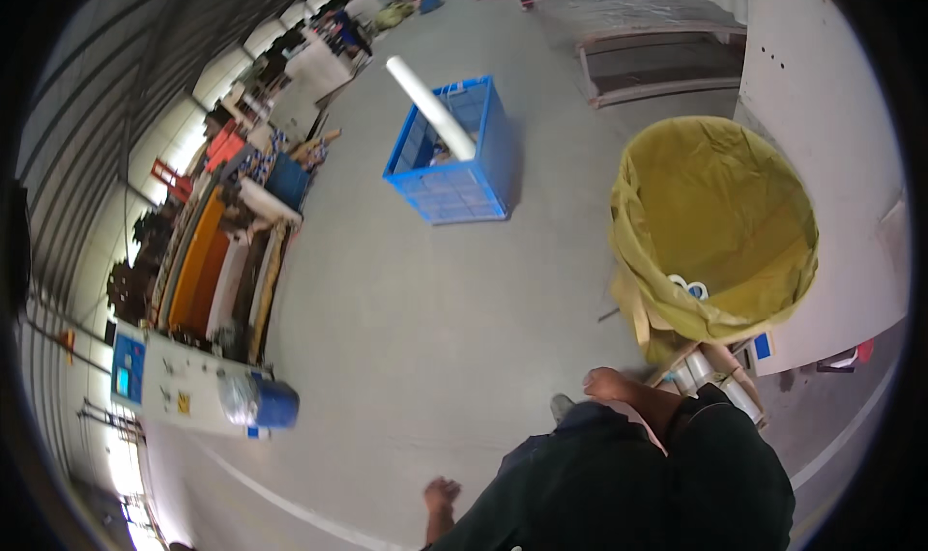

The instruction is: The worker uses an air nozzle to clean a machine, then removes finished rolls of white mesh and replaces them with new rolls on the spindle.

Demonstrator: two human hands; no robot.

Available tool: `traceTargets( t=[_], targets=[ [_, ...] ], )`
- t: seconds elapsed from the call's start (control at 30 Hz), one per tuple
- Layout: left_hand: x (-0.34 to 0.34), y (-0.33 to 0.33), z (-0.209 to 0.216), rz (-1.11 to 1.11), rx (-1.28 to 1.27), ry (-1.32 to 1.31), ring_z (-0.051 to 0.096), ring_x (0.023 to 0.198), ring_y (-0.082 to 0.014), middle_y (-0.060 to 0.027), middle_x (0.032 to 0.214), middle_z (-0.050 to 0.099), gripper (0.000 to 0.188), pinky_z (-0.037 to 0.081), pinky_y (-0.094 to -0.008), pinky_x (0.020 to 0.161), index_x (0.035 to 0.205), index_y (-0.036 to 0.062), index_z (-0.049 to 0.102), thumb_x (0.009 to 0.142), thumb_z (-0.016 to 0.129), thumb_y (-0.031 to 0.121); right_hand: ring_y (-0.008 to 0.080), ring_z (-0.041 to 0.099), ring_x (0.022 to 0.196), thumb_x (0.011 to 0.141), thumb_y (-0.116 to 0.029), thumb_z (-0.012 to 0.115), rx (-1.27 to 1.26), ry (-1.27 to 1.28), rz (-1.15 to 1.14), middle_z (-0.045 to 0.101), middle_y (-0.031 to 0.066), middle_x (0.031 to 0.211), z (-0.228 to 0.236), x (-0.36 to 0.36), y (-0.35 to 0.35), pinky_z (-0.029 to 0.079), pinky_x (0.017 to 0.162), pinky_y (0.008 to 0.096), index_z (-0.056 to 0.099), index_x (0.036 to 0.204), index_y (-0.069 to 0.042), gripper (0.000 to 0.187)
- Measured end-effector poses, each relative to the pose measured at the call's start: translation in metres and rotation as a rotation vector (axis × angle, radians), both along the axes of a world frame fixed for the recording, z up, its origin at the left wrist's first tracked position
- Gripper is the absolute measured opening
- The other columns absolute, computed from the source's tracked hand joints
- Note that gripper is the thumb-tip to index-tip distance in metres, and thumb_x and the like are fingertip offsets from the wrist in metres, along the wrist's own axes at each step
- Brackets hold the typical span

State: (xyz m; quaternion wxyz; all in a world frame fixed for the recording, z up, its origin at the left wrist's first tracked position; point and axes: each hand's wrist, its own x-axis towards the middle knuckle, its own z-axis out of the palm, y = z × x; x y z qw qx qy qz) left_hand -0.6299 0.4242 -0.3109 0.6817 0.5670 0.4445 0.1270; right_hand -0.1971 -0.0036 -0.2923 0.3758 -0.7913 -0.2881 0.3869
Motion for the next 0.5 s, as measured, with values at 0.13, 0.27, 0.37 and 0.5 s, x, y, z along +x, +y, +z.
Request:
traceTargets(
  t=[0.13, 0.27, 0.37, 0.5],
  targets=[
    [0.145, 0.034, 0.054, -0.722, 0.514, 0.398, 0.071, 0.093, -0.0237, -0.0158, 0.089, 0.067, 0.020, 0.058, -0.0375, 0.073, 0.080, -0.0017, 0.056, 0.080, 0.071, 0.011, 0.0232, 0.067, 0.087, 0.084, -0.022, 0.065, 0.031, 0.233, -0.266, 0.070, 0.0149, 0.095, 0.144, 0.096, 0.085, 0.053, 0.076, 0.0341, 0.059, 0.118, 0.003, 0.043],
    [0.272, 0.087, 0.080, -1.004, 0.921, 0.555, 0.070, 0.084, -0.0295, -0.0167, 0.087, 0.067, 0.027, 0.057, -0.0418, 0.072, 0.081, -0.0040, 0.056, 0.086, 0.064, 0.021, 0.0260, 0.068, 0.092, 0.081, -0.025, 0.064, 0.026, 0.006, -0.311, 0.070, 0.0163, 0.099, 0.134, 0.190, 0.121, 0.053, 0.081, 0.0375, 0.065, 0.109, 0.000, 0.038],
    [0.372, 0.140, 0.058, -0.680, 0.272, 0.389, 0.068, 0.081, -0.0369, -0.0236, 0.103, 0.063, 0.035, 0.057, -0.0475, 0.075, 0.101, -0.0081, 0.057, 0.091, 0.057, 0.025, 0.0254, 0.068, 0.092, 0.078, -0.029, 0.066, -0.122, -0.202, -0.281, 0.070, 0.0154, 0.101, 0.089, 0.247, 0.114, 0.053, 0.081, 0.0367, 0.067, 0.107, -0.003, 0.039],
    [0.538, 0.203, 0.054, -0.216, -0.271, 0.420, 0.068, 0.076, -0.0357, -0.0225, 0.097, 0.063, 0.027, 0.060, -0.0421, 0.066, 0.111, -0.0067, 0.054, 0.092, 0.052, 0.012, 0.0238, 0.068, 0.090, 0.078, -0.031, 0.065, -0.263, 0.038, -0.473, 0.070, 0.0155, 0.099, 0.116, 0.292, 0.134, 0.053, 0.081, 0.0345, 0.067, 0.108, -0.003, 0.040]
  ],
)
